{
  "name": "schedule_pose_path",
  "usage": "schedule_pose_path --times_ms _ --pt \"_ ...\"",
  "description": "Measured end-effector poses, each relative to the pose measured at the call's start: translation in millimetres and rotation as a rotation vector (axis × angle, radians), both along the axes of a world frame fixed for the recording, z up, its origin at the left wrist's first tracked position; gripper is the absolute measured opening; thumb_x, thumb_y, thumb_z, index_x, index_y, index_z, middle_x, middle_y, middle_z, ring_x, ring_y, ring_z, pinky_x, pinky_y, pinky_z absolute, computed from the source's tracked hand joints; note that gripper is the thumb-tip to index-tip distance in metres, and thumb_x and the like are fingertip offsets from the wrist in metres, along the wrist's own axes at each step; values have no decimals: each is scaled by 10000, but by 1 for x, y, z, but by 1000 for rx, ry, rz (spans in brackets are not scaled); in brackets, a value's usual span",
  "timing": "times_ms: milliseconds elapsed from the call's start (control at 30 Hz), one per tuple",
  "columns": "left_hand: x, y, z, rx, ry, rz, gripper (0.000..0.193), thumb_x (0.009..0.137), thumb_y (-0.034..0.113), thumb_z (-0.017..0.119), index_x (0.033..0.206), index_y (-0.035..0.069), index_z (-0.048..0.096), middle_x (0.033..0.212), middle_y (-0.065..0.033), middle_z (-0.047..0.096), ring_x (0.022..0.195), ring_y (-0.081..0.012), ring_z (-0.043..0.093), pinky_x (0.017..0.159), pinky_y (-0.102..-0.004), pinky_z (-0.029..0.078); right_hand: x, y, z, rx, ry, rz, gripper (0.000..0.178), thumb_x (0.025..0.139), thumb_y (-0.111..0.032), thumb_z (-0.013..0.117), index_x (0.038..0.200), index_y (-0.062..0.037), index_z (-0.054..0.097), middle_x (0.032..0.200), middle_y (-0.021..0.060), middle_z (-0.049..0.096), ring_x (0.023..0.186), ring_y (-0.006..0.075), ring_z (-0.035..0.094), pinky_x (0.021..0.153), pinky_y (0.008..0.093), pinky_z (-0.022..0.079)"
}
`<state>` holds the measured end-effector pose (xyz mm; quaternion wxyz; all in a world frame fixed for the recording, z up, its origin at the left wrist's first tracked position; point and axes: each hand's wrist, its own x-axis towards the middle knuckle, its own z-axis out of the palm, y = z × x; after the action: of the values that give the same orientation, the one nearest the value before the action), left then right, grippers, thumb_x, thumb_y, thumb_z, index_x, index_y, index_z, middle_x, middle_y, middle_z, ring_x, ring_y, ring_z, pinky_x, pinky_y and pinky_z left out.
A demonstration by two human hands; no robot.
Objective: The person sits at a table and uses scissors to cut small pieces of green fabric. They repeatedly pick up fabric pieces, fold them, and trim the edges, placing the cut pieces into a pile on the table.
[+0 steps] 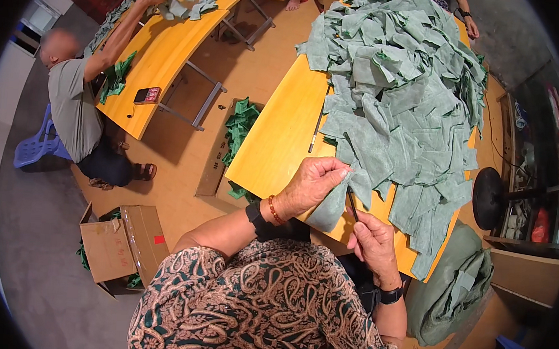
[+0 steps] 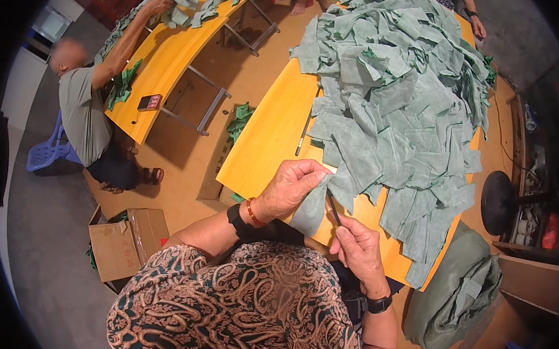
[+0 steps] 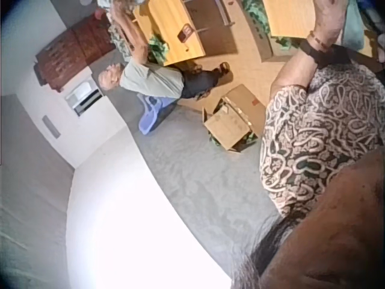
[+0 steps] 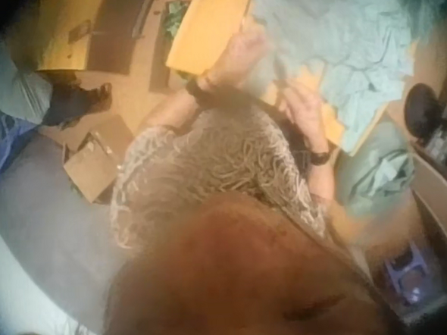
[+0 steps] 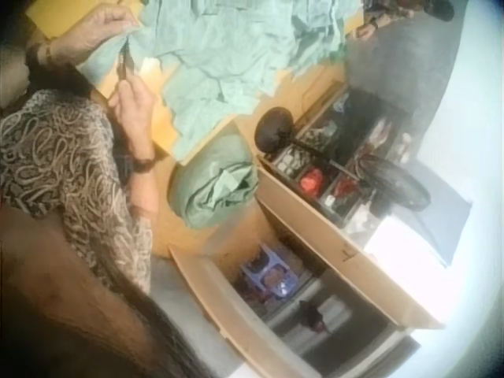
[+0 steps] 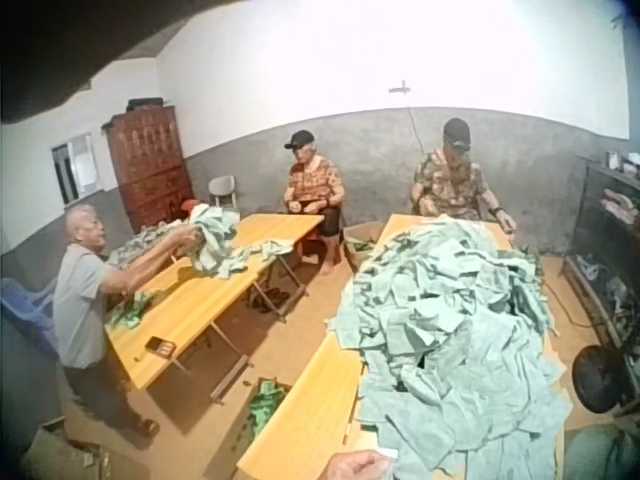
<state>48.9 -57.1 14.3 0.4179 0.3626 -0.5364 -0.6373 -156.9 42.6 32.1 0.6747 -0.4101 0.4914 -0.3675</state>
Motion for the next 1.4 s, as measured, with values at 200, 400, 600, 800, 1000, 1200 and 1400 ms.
schedule_pose_path --times_ms 200,400,600,800,1000,1200,1400 --pt "-7 5 11 -64 -112 -8 237 1026 171 497 1048 -23 632 933 4 644 875 -45 560 791 -224 483 5 -1 8 106 -150 -47 289 1002 -140 549 1257 -21 612 636 17 604 415 31 403 383 183 309" --pt "-14 5 16 62 121 -59 185 1027 151 480 1114 15 572 948 6 631 862 -49 577 783 -227 495 12 -5 21 162 -370 -58 309 998 -190 549 1250 -17 595 598 5 566 391 37 358 367 193 270" --pt "-19 -3 29 326 445 4 234 1016 188 495 1111 -4 591 961 -61 663 825 -136 649 762 -279 542 12 -12 28 153 -279 -64 272 1004 -144 504 1231 -19 589 652 19 601 399 40 420 362 182 307" --pt "-24 -7 19 359 486 49 236 1016 199 500 1088 -3 598 932 -91 671 777 -163 662 734 -308 559 -5 -4 31 61 -94 -22 300 1009 -87 479 1281 -2 573 686 37 620 424 37 455 390 176 347" --pt "-18 -16 9 339 501 38 227 1011 188 514 1089 -7 602 946 -98 672 768 -179 669 748 -337 571 -17 12 44 -40 25 -28 309 995 -46 484 1285 1 583 701 55 634 423 35 449 397 184 352" --pt "-18 -14 25 327 427 -52 236 1014 187 505 1081 -16 603 933 -86 668 792 -169 668 757 -330 566 -21 -1 30 -34 67 -38 307 999 -86 511 1283 -4 591 663 45 627 426 30 455 391 188 358" --pt "-24 -9 37 369 372 -57 204 1009 199 513 1017 16 604 851 -37 642 696 -89 607 632 -246 518 -15 -7 25 16 -48 -2 308 1007 -135 525 1286 -27 601 635 30 607 432 26 458 388 180 348"
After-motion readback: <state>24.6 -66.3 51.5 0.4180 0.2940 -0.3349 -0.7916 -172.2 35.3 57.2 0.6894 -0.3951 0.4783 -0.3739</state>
